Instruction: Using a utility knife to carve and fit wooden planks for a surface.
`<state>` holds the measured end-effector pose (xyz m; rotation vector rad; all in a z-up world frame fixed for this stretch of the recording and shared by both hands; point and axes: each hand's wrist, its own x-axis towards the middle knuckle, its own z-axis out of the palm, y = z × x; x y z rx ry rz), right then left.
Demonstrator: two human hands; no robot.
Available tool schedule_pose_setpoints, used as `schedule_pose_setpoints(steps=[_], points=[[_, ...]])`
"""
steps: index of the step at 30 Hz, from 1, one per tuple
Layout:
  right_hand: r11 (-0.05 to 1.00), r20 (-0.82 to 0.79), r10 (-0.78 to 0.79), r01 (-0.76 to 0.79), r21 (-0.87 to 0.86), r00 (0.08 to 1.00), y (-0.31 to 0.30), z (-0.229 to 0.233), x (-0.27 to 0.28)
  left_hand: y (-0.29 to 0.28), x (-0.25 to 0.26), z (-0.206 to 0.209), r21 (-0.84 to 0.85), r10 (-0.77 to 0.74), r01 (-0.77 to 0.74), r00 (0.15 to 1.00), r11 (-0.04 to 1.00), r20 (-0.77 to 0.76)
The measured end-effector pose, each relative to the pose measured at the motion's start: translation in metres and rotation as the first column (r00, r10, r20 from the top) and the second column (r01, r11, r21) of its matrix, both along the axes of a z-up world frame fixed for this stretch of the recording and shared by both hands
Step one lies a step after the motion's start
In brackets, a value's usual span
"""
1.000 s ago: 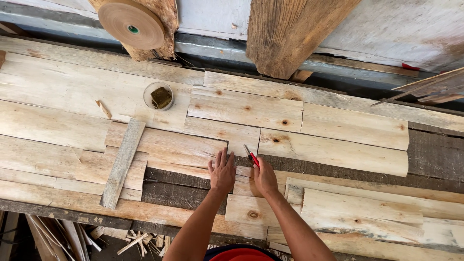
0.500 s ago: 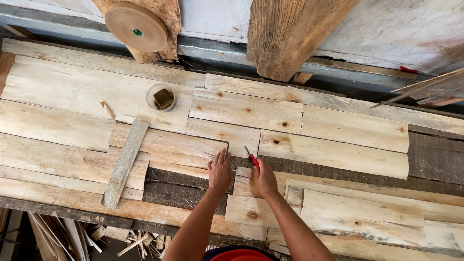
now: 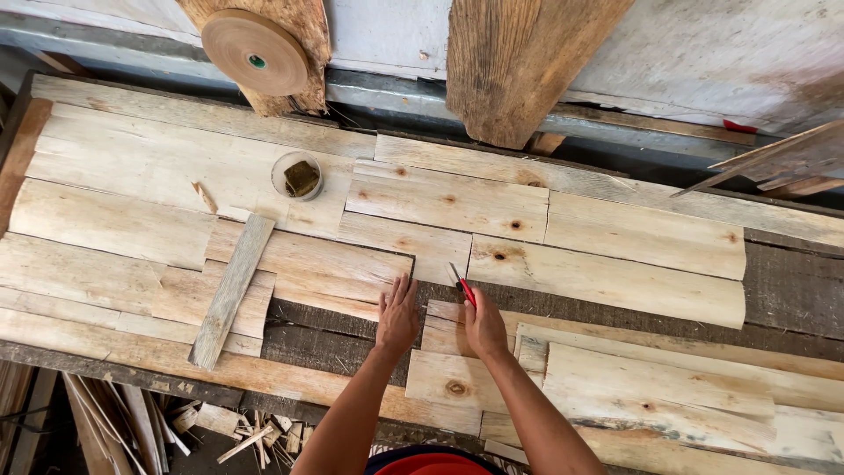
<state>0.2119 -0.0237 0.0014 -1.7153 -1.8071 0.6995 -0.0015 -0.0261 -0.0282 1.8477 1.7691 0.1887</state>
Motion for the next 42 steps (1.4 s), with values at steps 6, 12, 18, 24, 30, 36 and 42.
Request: schedule_pose_setpoints(steps=[6,12,18,24,30,36,42], points=[[0.984,-0.042,0.0,-0.008,-0.18,0.999,-0.016,0.014,0.006,-0.021,0.009,0.015,-0.083,0.158,-0.176,0.969,0.981,-0.192],[0.987,-0.097,0.063,-0.076,-0.14,0.993,-0.029,0.008,0.007,-0.024,0.003,0.021,-0.179,0.112,-0.14,0.981,0.974,-0.159],[0.966,-0.212,0.047,-0.098,-0.239,0.976,-0.04,0.035,-0.007,-0.018,0.001,0.045,-0.263,0.032,-0.086,0.978,0.961,-0.204],[0.894,-0.113,-0.024,-0.03,-0.448,0.993,-0.042,0.055,-0.035,-0.018,-0.014,0.018,-0.21,-0.054,0.003,0.969,0.978,-0.242],[0.984,-0.117,-0.046,0.025,-0.177,0.992,-0.025,0.004,-0.086,-0.009,-0.04,0.069,-0.204,-0.165,0.131,0.973,0.97,-0.16],[0.985,-0.139,-0.124,0.106,-0.134,0.982,0.015,0.002,-0.169,0.017,-0.116,-0.007,0.078,-0.147,0.127,0.914,0.989,0.377],[0.968,-0.088,-0.198,0.18,-0.174,0.976,0.037,-0.001,-0.237,0.091,-0.201,0.006,0.071,-0.087,0.084,0.996,0.994,0.031]])
